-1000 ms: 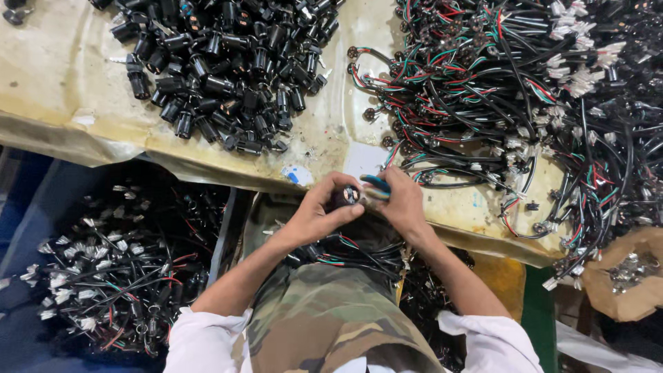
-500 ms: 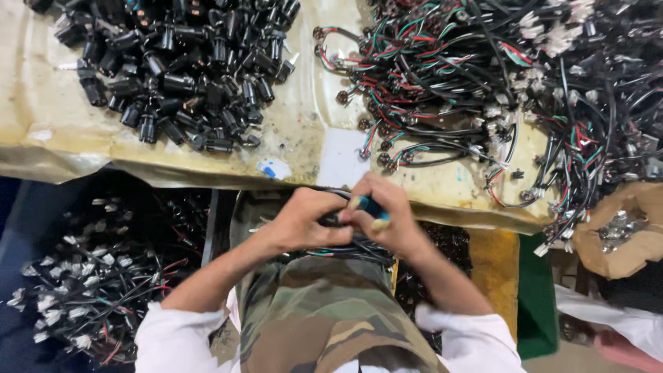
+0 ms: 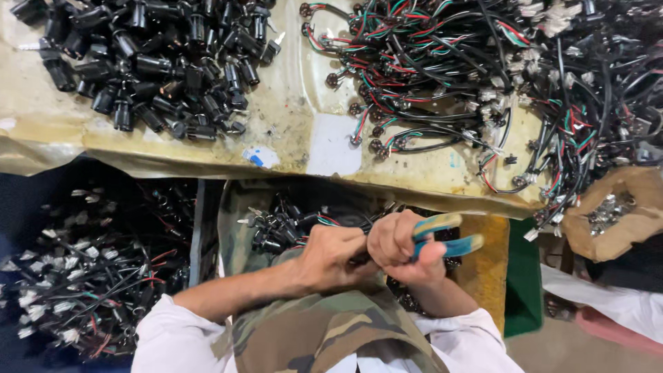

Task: The person repeatedly picks up black cylindrical components and wire harnesses from a table, uses pliers to strip or adjust wires, and inserts the components into the harnesses. Finished assemblies are placed into a yellow bin below the table.

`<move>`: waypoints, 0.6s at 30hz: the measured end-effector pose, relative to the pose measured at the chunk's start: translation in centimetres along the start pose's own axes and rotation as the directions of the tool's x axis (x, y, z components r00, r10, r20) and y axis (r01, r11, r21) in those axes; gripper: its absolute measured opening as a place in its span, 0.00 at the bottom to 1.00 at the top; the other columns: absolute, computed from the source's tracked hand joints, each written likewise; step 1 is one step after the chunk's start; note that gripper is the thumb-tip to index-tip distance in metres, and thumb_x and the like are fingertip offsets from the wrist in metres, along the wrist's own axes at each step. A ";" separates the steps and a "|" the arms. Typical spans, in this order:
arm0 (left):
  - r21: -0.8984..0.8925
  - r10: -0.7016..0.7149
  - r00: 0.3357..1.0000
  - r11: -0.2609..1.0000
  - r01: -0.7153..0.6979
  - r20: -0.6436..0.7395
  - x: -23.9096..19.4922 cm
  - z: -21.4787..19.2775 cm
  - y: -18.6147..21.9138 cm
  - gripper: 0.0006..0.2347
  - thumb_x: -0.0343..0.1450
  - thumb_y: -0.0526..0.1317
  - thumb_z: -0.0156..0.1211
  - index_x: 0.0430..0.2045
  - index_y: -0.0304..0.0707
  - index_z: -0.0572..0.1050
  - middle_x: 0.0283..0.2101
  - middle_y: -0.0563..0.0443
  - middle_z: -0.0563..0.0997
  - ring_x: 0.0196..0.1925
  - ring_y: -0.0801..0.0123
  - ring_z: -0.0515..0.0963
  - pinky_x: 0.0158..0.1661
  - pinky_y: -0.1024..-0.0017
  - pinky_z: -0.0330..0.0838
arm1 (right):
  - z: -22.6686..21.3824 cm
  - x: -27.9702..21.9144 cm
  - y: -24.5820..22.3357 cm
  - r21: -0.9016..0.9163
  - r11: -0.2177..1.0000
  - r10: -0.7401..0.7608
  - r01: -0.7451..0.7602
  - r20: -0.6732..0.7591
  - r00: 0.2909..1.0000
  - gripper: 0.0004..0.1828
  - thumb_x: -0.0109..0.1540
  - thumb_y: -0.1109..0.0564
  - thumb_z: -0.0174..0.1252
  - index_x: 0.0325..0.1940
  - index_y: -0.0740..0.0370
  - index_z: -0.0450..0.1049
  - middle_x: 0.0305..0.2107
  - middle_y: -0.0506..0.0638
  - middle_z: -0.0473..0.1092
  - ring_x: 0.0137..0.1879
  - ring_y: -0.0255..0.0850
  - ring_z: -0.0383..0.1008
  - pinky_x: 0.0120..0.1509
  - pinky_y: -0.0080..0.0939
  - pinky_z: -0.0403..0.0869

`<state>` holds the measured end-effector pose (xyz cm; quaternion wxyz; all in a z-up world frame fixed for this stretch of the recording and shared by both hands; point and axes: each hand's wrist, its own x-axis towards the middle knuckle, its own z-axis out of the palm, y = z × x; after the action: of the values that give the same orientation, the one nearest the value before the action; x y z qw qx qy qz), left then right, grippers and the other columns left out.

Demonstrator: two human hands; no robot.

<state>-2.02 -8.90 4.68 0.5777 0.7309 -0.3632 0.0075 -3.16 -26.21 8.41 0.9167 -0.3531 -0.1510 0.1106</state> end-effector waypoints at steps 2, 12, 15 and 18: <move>-0.022 0.008 1.000 1.000 -0.007 0.024 0.2 0.0 -0.6 0.10 0.61 0.39 0.72 0.22 0.40 0.73 0.22 0.49 0.72 0.22 0.58 0.75 0.23 0.64 0.66 | -0.6 0.0 -0.2 0.182 0.983 -0.005 0.020 -0.083 0.997 0.33 0.62 0.28 0.62 0.26 0.53 0.57 0.15 0.39 0.54 0.18 0.30 0.47 0.21 0.34 0.49; -0.084 -0.057 0.997 0.995 0.061 0.042 2.0 0.3 -0.5 0.12 0.59 0.38 0.72 0.23 0.34 0.72 0.23 0.44 0.72 0.25 0.51 0.74 0.26 0.60 0.66 | -1.7 -0.1 0.2 0.018 0.998 -0.061 0.066 -0.214 0.975 0.28 0.67 0.36 0.58 0.28 0.56 0.56 0.17 0.40 0.53 0.21 0.30 0.49 0.25 0.33 0.53; -0.142 0.074 0.982 0.989 -0.050 0.172 2.9 -4.0 0.4 0.08 0.62 0.38 0.69 0.29 0.36 0.78 0.26 0.46 0.75 0.30 0.53 0.77 0.30 0.60 0.68 | -4.0 1.5 -2.8 0.080 0.996 -0.022 0.033 -0.140 0.990 0.23 0.65 0.40 0.63 0.34 0.58 0.63 0.22 0.43 0.63 0.23 0.31 0.59 0.28 0.32 0.63; -0.631 0.182 0.898 0.765 0.127 0.401 1.6 -9.3 -0.6 0.05 0.69 0.37 0.66 0.35 0.37 0.79 0.31 0.47 0.79 0.35 0.57 0.80 0.38 0.63 0.73 | -7.2 3.7 -5.8 -0.897 0.432 -0.144 0.097 0.038 0.989 0.14 0.67 0.52 0.68 0.37 0.60 0.70 0.30 0.50 0.72 0.33 0.43 0.72 0.38 0.39 0.73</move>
<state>3.29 -1.79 8.01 0.6951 0.4650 -0.4751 -0.2736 3.42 -33.65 8.04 0.6002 -0.7745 -0.1909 -0.0595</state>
